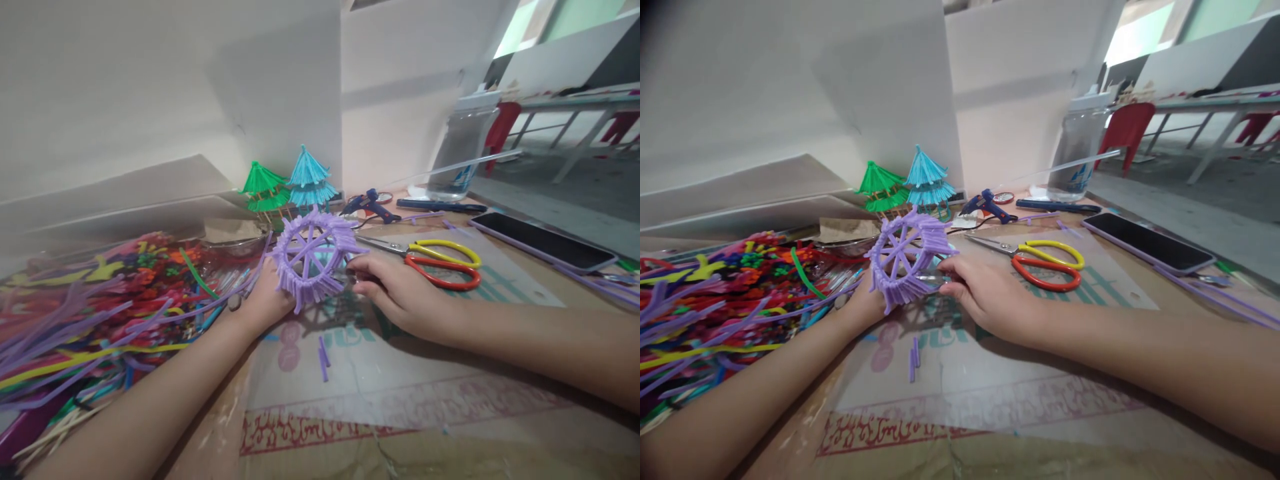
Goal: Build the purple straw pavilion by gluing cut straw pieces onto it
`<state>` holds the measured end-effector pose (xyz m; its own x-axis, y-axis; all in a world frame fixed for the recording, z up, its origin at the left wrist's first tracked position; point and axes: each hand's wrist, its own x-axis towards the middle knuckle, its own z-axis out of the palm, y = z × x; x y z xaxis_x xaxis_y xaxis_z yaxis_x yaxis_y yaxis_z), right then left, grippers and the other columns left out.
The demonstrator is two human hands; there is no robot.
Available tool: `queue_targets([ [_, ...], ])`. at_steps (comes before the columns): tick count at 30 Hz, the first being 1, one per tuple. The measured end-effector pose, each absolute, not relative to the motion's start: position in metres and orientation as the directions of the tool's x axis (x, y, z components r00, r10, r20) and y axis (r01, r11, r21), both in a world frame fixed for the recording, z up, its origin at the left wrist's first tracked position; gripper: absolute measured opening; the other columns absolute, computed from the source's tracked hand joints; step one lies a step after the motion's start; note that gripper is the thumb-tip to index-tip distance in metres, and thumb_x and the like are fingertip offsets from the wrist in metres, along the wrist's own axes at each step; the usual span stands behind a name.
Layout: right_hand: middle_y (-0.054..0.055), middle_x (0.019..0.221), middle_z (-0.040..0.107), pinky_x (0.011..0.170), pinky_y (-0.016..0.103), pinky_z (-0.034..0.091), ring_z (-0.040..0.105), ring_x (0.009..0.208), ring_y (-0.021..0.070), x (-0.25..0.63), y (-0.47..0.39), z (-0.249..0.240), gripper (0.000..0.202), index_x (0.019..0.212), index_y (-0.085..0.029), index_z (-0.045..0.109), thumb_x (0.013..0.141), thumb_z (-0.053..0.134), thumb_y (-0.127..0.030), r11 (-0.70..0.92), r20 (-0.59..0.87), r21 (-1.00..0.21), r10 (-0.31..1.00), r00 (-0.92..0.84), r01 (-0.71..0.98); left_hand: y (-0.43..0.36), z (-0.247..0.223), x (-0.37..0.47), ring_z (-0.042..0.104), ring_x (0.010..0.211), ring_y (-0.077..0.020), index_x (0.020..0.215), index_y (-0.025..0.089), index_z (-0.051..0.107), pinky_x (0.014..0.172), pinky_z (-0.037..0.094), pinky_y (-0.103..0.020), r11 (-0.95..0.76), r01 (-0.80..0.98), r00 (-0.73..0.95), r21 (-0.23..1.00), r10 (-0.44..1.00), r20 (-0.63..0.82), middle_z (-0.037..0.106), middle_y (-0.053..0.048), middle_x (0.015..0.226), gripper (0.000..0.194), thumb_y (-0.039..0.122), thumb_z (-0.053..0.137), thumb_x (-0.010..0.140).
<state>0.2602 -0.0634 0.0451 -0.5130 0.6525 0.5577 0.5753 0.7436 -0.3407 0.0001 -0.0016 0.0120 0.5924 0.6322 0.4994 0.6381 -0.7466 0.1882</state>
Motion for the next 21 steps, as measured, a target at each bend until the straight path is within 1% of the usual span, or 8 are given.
queue_targets([
  [2,0.013,0.1,0.071,0.075,0.038,0.053,0.067,0.088,0.0242,0.2603,-0.0624,0.0449,0.026,0.111,-0.013,0.061,0.098,0.045,-0.028,0.759,0.575,-0.31,0.629,-0.524,0.572,-0.001,0.0109,0.0,0.052,0.129,-0.031,0.134,0.026,0.055,0.112,0.038,-0.057,-0.76,0.626,0.6,0.174,0.612,0.515,0.059,-0.009,0.138,0.047,0.021,0.053,0.088],
  [5,0.012,0.098,0.071,0.073,0.037,0.052,0.067,0.087,0.0235,0.2608,-0.061,0.0441,0.025,0.11,-0.014,0.062,0.099,0.045,-0.029,0.777,0.605,-0.263,0.594,-0.53,0.572,-0.0024,0.0103,-0.0002,0.049,0.132,-0.0322,0.135,0.024,0.054,0.112,0.035,-0.059,-0.742,0.664,0.604,0.092,0.605,0.519,0.059,-0.01,0.138,0.052,0.018,0.053,0.083],
  [7,0.012,0.098,0.071,0.073,0.036,0.052,0.066,0.088,0.023,0.2611,-0.0605,0.0433,0.024,0.109,-0.014,0.062,0.099,0.046,-0.029,0.78,0.613,-0.259,0.589,-0.527,0.57,-0.004,0.0103,-0.0007,0.046,0.134,-0.0332,0.135,0.023,0.054,0.112,0.034,-0.059,-0.731,0.681,0.615,0.034,0.597,0.515,0.057,-0.011,0.139,0.053,0.018,0.053,0.082],
  [9,0.011,0.099,0.071,0.074,0.036,0.052,0.067,0.089,0.0228,0.2616,-0.0601,0.0425,0.023,0.111,-0.015,0.061,0.098,0.046,-0.029,0.778,0.613,-0.278,0.596,-0.519,0.564,-0.0048,0.01,-0.0017,0.047,0.132,-0.0335,0.132,0.023,0.057,0.111,0.034,-0.058,-0.726,0.688,0.624,0.002,0.592,0.51,0.059,-0.011,0.137,0.051,0.018,0.052,0.082],
  [12,0.011,0.102,0.071,0.074,0.036,0.052,0.067,0.09,0.0227,0.2628,-0.0592,0.0416,0.024,0.112,-0.016,0.06,0.098,0.046,-0.029,0.767,0.613,-0.32,0.616,-0.496,0.556,-0.0037,0.0084,-0.0038,0.049,0.129,-0.0331,0.129,0.023,0.059,0.109,0.036,-0.056,-0.712,0.702,0.621,-0.012,0.602,0.502,0.062,-0.01,0.131,0.05,0.017,0.051,0.08],
  [14,0.011,0.102,0.071,0.073,0.035,0.052,0.068,0.089,0.0226,0.2636,-0.0586,0.0412,0.024,0.113,-0.016,0.06,0.099,0.046,-0.029,0.761,0.614,-0.333,0.623,-0.485,0.557,-0.0025,0.0072,-0.0049,0.046,0.132,-0.0327,0.131,0.023,0.056,0.11,0.036,-0.055,-0.708,0.706,0.619,-0.017,0.606,0.499,0.059,-0.01,0.135,0.053,0.016,0.051,0.079],
  [16,0.011,0.101,0.071,0.073,0.035,0.052,0.067,0.088,0.0225,0.2641,-0.0584,0.0407,0.024,0.113,-0.015,0.06,0.099,0.046,-0.029,0.764,0.616,-0.325,0.619,-0.488,0.558,-0.002,0.0067,-0.0053,0.044,0.134,-0.0326,0.133,0.022,0.055,0.111,0.035,-0.055,-0.709,0.705,0.618,-0.017,0.603,0.504,0.056,-0.011,0.139,0.053,0.016,0.051,0.08],
  [21,0.012,0.101,0.071,0.074,0.036,0.052,0.068,0.09,0.0239,0.2639,-0.0596,0.0399,0.026,0.113,-0.014,0.061,0.099,0.045,-0.03,0.769,0.604,-0.286,0.607,-0.516,0.571,-0.0024,0.0074,-0.0047,0.046,0.132,-0.0327,0.13,0.021,0.056,0.111,0.034,-0.055,-0.724,0.689,0.631,-0.015,0.59,0.504,0.057,-0.012,0.137,0.05,0.017,0.05,0.08],
])
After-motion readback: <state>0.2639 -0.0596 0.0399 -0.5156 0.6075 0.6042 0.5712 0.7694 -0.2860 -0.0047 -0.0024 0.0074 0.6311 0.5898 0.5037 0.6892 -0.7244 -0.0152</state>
